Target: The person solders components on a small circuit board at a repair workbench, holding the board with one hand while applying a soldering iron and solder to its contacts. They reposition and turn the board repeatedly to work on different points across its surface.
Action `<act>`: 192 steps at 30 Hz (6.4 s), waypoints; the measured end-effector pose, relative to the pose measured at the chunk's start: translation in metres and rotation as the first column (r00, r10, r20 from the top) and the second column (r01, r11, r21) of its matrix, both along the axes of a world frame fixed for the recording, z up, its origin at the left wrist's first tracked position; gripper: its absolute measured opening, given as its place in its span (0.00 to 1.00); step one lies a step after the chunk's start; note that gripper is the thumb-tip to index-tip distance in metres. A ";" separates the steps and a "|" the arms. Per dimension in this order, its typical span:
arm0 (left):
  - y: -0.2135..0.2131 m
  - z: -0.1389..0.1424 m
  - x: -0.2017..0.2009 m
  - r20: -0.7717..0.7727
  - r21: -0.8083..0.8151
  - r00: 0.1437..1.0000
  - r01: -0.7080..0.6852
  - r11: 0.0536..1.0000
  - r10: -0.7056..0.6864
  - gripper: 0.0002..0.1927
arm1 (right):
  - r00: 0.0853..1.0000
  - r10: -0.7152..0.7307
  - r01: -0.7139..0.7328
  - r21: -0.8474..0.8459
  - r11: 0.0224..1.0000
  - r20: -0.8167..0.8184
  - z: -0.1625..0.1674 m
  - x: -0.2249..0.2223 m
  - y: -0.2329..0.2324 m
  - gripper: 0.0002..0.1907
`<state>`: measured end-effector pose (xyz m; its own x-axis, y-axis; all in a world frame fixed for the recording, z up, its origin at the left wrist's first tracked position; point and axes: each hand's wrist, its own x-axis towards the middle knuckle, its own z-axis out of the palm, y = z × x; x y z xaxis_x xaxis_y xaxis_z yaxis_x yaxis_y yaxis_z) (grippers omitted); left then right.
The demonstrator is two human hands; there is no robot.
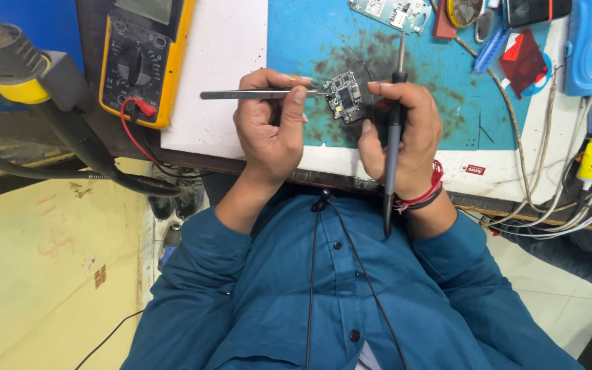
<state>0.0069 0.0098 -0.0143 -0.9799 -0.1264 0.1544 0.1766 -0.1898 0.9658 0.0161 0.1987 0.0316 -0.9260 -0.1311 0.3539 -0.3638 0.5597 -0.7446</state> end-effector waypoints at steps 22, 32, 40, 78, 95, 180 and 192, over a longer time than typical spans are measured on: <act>0.003 0.016 -0.008 -0.021 -0.287 0.997 0.059 0.956 -0.068 0.04 | 0.977 -0.154 0.177 -0.161 0.971 0.145 -0.015 0.003 0.007 0.11; 0.001 0.026 -0.013 -0.042 -0.408 0.993 0.080 0.909 -0.106 0.08 | 0.984 -0.110 0.121 -0.078 0.990 0.140 -0.016 0.003 0.009 0.06; 0.003 0.028 -0.015 -0.053 -0.438 0.992 0.079 0.895 -0.113 0.07 | 0.987 -0.101 0.108 -0.054 0.993 0.124 -0.013 0.000 0.007 0.06; 0.004 0.026 -0.012 0.019 -0.465 0.997 0.072 0.882 -0.072 0.05 | 0.990 -0.080 0.084 -0.033 0.996 0.116 -0.009 -0.002 0.005 0.06; 0.005 0.012 -0.009 0.061 -0.224 0.998 0.035 0.974 -0.022 0.08 | 0.998 0.003 0.017 0.309 0.951 -0.066 0.005 -0.011 -0.015 0.33; 0.003 0.020 -0.013 0.014 -0.413 0.998 0.061 0.909 -0.060 0.03 | 0.972 -0.016 0.066 -0.204 0.977 0.235 -0.020 0.000 0.013 0.06; 0.003 0.020 -0.009 0.029 -0.333 0.999 0.043 0.942 -0.036 0.04 | 0.996 0.062 -0.064 0.030 0.998 0.067 -0.005 -0.005 0.004 0.20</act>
